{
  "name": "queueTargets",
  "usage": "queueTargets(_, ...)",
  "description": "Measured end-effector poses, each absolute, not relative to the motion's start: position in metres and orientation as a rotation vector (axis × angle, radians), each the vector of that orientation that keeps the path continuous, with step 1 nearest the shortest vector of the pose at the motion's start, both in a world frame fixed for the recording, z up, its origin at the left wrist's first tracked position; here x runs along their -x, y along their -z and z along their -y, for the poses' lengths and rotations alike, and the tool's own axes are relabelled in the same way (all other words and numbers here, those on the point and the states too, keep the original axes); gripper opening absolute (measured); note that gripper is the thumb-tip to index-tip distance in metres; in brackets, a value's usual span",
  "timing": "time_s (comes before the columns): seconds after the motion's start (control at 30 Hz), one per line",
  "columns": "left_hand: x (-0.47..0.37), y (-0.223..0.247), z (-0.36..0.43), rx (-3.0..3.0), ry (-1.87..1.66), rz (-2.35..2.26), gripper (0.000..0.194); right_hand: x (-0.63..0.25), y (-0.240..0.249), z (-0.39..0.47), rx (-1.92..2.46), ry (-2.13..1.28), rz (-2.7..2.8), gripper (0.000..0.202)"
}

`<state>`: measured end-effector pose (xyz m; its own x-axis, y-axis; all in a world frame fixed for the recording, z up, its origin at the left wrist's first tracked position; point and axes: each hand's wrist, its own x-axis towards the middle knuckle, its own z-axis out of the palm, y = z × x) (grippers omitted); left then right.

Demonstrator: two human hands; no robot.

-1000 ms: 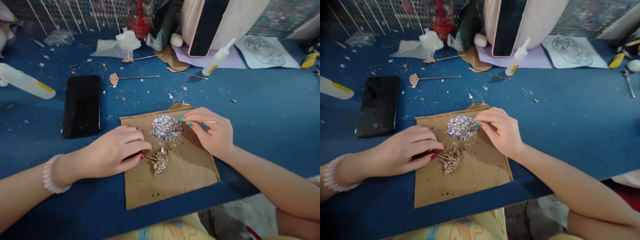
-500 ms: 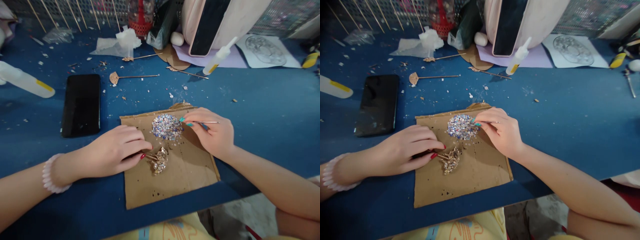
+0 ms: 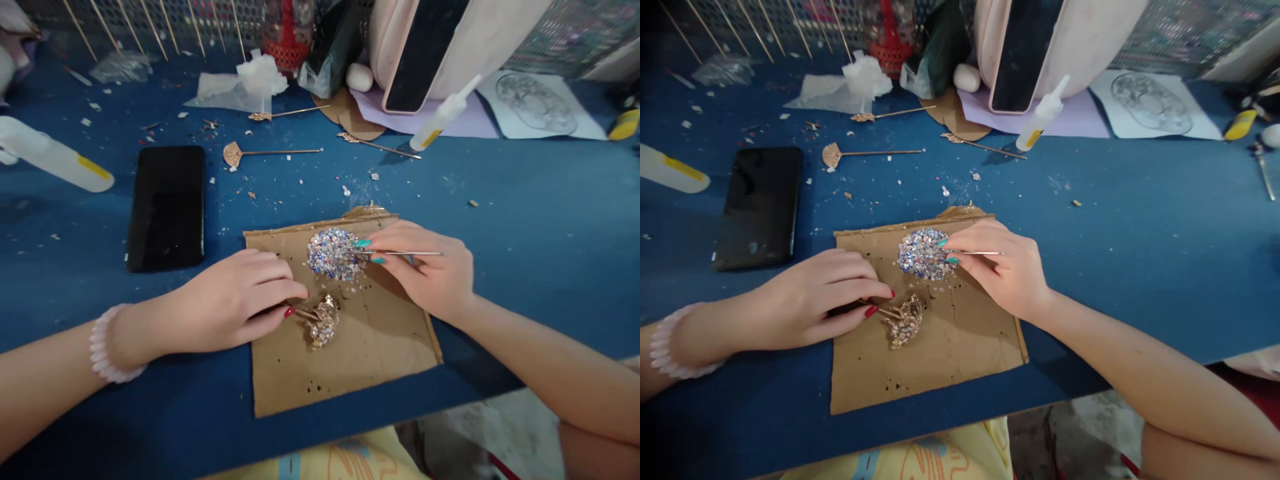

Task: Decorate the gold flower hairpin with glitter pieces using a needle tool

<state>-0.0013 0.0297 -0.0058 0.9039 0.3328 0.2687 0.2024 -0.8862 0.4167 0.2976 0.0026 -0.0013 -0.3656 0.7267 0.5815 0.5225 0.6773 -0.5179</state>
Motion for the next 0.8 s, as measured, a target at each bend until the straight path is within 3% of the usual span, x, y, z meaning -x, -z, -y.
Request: queueTargets(0.8, 0.002, 0.005, -0.028, -2.627, -0.462, -0.397, 0.02, -0.276, 0.0, -0.029, 0.954, -0.493, 2.098, 0.019)
